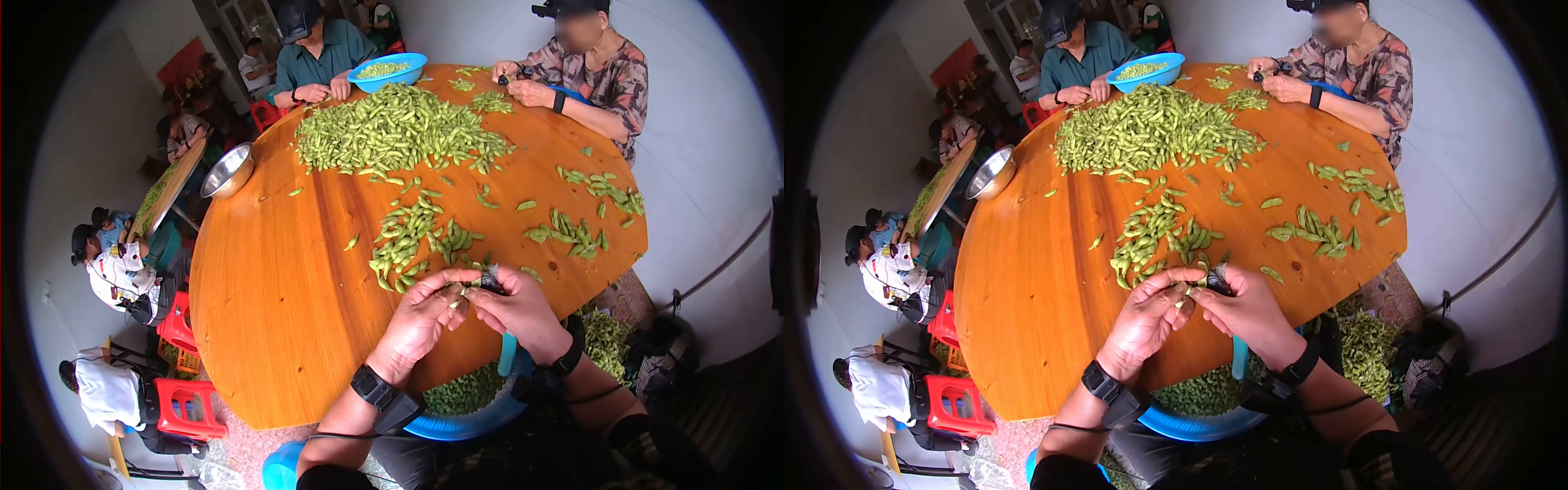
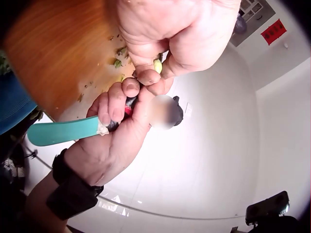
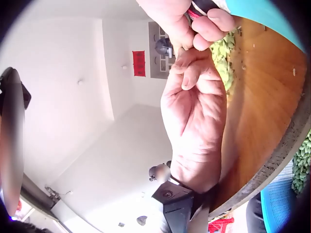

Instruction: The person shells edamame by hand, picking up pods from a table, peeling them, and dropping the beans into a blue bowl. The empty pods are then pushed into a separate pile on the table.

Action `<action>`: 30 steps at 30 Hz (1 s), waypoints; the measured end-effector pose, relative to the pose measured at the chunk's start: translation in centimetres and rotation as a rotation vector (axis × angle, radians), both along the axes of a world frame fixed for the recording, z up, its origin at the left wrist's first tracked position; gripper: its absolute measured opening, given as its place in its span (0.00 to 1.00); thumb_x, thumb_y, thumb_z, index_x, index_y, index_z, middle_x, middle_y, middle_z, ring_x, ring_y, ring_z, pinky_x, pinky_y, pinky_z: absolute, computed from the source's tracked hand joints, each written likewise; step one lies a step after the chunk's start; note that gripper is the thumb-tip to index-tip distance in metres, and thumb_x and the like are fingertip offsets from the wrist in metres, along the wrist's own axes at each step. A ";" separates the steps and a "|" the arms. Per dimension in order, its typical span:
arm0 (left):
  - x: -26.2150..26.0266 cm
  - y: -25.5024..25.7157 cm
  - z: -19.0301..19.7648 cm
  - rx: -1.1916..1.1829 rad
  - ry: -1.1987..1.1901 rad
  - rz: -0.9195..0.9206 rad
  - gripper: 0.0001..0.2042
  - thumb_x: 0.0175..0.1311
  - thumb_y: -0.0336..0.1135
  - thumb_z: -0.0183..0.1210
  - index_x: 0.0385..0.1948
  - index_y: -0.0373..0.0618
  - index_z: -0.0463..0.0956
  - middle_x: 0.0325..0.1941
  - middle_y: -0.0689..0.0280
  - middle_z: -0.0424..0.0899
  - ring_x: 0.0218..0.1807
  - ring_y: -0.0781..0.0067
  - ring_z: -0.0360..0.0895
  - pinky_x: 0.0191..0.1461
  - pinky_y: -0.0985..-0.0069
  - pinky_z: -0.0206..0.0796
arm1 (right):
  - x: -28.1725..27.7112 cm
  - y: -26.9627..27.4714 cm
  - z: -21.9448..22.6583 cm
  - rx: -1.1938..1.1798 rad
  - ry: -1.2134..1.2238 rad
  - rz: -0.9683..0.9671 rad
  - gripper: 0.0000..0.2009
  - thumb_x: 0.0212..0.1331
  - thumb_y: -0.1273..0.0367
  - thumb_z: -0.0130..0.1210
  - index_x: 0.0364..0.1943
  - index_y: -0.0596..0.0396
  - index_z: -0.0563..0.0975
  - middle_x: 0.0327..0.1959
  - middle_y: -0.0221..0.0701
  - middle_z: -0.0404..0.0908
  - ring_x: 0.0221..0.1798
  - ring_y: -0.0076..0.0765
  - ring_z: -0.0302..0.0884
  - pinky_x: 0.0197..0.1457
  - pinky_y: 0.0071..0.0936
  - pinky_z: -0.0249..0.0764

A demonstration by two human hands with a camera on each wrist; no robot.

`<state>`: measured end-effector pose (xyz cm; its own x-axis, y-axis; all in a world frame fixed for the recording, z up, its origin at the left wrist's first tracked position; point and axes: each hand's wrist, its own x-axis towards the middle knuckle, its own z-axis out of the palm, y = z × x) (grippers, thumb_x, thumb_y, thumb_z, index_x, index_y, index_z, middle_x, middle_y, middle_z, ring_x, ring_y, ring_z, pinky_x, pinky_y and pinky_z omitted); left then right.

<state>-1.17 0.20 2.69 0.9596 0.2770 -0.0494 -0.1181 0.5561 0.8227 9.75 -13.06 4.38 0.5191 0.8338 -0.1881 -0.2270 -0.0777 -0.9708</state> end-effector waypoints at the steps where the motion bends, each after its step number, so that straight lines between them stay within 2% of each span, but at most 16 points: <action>1: 0.0 0.0 -0.1 -0.019 -0.002 -0.003 0.12 0.70 0.29 0.50 0.53 0.37 0.71 0.33 0.71 0.75 0.26 0.85 0.65 0.29 0.88 0.57 | -0.1 0.0 0.3 -0.011 -0.016 -0.009 0.04 0.62 0.71 0.55 0.35 0.56 0.73 0.20 0.23 0.73 0.17 0.12 0.64 0.18 0.13 0.58; 2: 0.1 0.0 -0.5 -0.018 -0.005 -0.007 0.12 0.70 0.29 0.50 0.53 0.37 0.71 0.33 0.71 0.75 0.26 0.85 0.65 0.29 0.88 0.57 | -0.2 -0.1 0.4 -0.022 -0.032 -0.021 0.04 0.62 0.71 0.55 0.33 0.56 0.73 0.20 0.22 0.72 0.17 0.12 0.64 0.18 0.14 0.58; 4: 0.6 -0.2 -0.8 0.228 0.054 0.143 0.11 0.70 0.29 0.50 0.51 0.40 0.69 0.28 0.73 0.71 0.24 0.86 0.62 0.26 0.88 0.54 | 0.0 0.0 0.5 -0.065 -0.111 -0.060 0.06 0.61 0.71 0.56 0.31 0.55 0.72 0.18 0.22 0.72 0.17 0.13 0.65 0.19 0.14 0.59; 6: 0.7 -0.8 -1.2 0.273 0.111 0.188 0.08 0.70 0.29 0.51 0.48 0.42 0.68 0.25 0.74 0.69 0.22 0.87 0.61 0.25 0.88 0.52 | 0.3 -0.1 -0.4 -0.116 -0.180 -0.095 0.08 0.59 0.70 0.57 0.29 0.55 0.70 0.17 0.22 0.72 0.17 0.13 0.65 0.19 0.15 0.60; 8: 0.6 -0.9 -1.7 0.523 0.099 0.214 0.07 0.72 0.32 0.50 0.46 0.41 0.68 0.26 0.74 0.69 0.22 0.88 0.60 0.24 0.89 0.51 | 1.0 0.1 -2.4 -0.079 -0.549 -0.098 0.08 0.59 0.70 0.58 0.28 0.55 0.69 0.17 0.23 0.72 0.17 0.14 0.65 0.19 0.15 0.61; 9: 0.5 -0.9 -1.8 0.523 0.100 0.213 0.07 0.72 0.32 0.50 0.46 0.41 0.68 0.26 0.74 0.69 0.22 0.88 0.60 0.24 0.89 0.51 | 0.8 0.0 -2.4 -0.080 -0.548 -0.100 0.08 0.59 0.70 0.58 0.28 0.55 0.69 0.17 0.23 0.72 0.17 0.14 0.65 0.19 0.15 0.61; 11: 0.2 -0.8 -1.8 0.569 0.150 0.000 0.08 0.73 0.35 0.47 0.45 0.41 0.69 0.27 0.74 0.69 0.23 0.88 0.60 0.24 0.88 0.50 | 0.4 -0.2 -2.1 -0.044 -0.583 -0.058 0.07 0.59 0.72 0.57 0.28 0.54 0.70 0.18 0.23 0.72 0.16 0.13 0.65 0.17 0.15 0.58; 12: 0.1 -0.8 -1.8 0.571 0.150 0.002 0.08 0.73 0.35 0.47 0.45 0.41 0.69 0.27 0.74 0.69 0.23 0.88 0.60 0.24 0.88 0.50 | 0.2 -0.5 -1.4 -0.042 -0.584 -0.057 0.07 0.59 0.72 0.57 0.28 0.54 0.70 0.18 0.23 0.72 0.16 0.13 0.65 0.17 0.15 0.58; 14: 0.0 -0.8 -1.5 0.272 0.102 -0.101 0.10 0.75 0.37 0.44 0.43 0.42 0.70 0.28 0.73 0.69 0.23 0.88 0.59 0.24 0.89 0.49 | -0.1 -1.1 1.0 -0.068 -0.070 0.020 0.06 0.59 0.72 0.56 0.29 0.54 0.70 0.18 0.22 0.71 0.15 0.14 0.63 0.17 0.15 0.56; 18: 0.1 -1.1 -1.4 0.251 0.122 -0.141 0.10 0.75 0.36 0.44 0.46 0.42 0.70 0.29 0.73 0.69 0.23 0.89 0.58 0.25 0.89 0.49 | 0.5 -2.1 0.8 -0.108 0.006 0.029 0.04 0.61 0.72 0.53 0.31 0.55 0.71 0.20 0.24 0.71 0.16 0.14 0.62 0.17 0.15 0.55; 20: -0.3 -1.6 -1.3 0.281 0.276 -0.112 0.10 0.74 0.32 0.43 0.50 0.42 0.70 0.29 0.73 0.68 0.25 0.87 0.58 0.26 0.88 0.51 | 2.0 -2.8 -0.5 -0.091 0.047 0.075 0.04 0.60 0.72 0.54 0.32 0.56 0.71 0.20 0.25 0.71 0.16 0.15 0.62 0.17 0.16 0.55; 22: -1.6 -2.7 -2.0 0.724 0.210 -0.051 0.11 0.70 0.26 0.43 0.50 0.41 0.71 0.29 0.73 0.69 0.27 0.84 0.61 0.30 0.86 0.57 | 3.5 -3.7 -0.9 -0.105 0.063 0.009 0.04 0.60 0.72 0.54 0.32 0.56 0.71 0.19 0.24 0.71 0.15 0.15 0.62 0.16 0.16 0.55; 24: -3.6 -4.5 -0.3 1.121 0.150 -0.049 0.13 0.61 0.19 0.46 0.44 0.42 0.75 0.32 0.66 0.75 0.34 0.75 0.73 0.40 0.78 0.67 | 6.1 -4.8 -2.4 -0.150 -0.040 -0.105 0.03 0.60 0.73 0.54 0.34 0.54 0.72 0.18 0.24 0.72 0.15 0.14 0.63 0.16 0.15 0.55; 26: -5.1 -5.9 0.1 1.180 0.122 -0.131 0.14 0.58 0.18 0.49 0.43 0.42 0.76 0.35 0.61 0.77 0.37 0.65 0.77 0.43 0.72 0.69 | 8.9 -6.2 -3.1 -0.255 -0.301 -0.151 0.03 0.60 0.73 0.54 0.32 0.55 0.72 0.18 0.24 0.71 0.17 0.15 0.66 0.18 0.17 0.59; 28: -5.7 -6.7 1.0 1.310 0.080 -0.086 0.13 0.57 0.18 0.50 0.42 0.41 0.76 0.36 0.59 0.78 0.38 0.61 0.77 0.43 0.69 0.70 | 11.4 -7.3 -4.4 -0.153 -0.703 -0.218 0.05 0.60 0.73 0.53 0.30 0.59 0.70 0.19 0.26 0.71 0.17 0.18 0.65 0.21 0.21 0.62; 30: -5.5 -6.6 1.7 1.439 0.029 -0.043 0.12 0.56 0.19 0.51 0.41 0.41 0.76 0.38 0.58 0.79 0.40 0.56 0.77 0.44 0.66 0.71 | 12.9 -8.4 -4.6 -0.136 -0.702 -0.247 0.06 0.59 0.74 0.51 0.29 0.62 0.68 0.19 0.31 0.70 0.20 0.23 0.66 0.26 0.25 0.65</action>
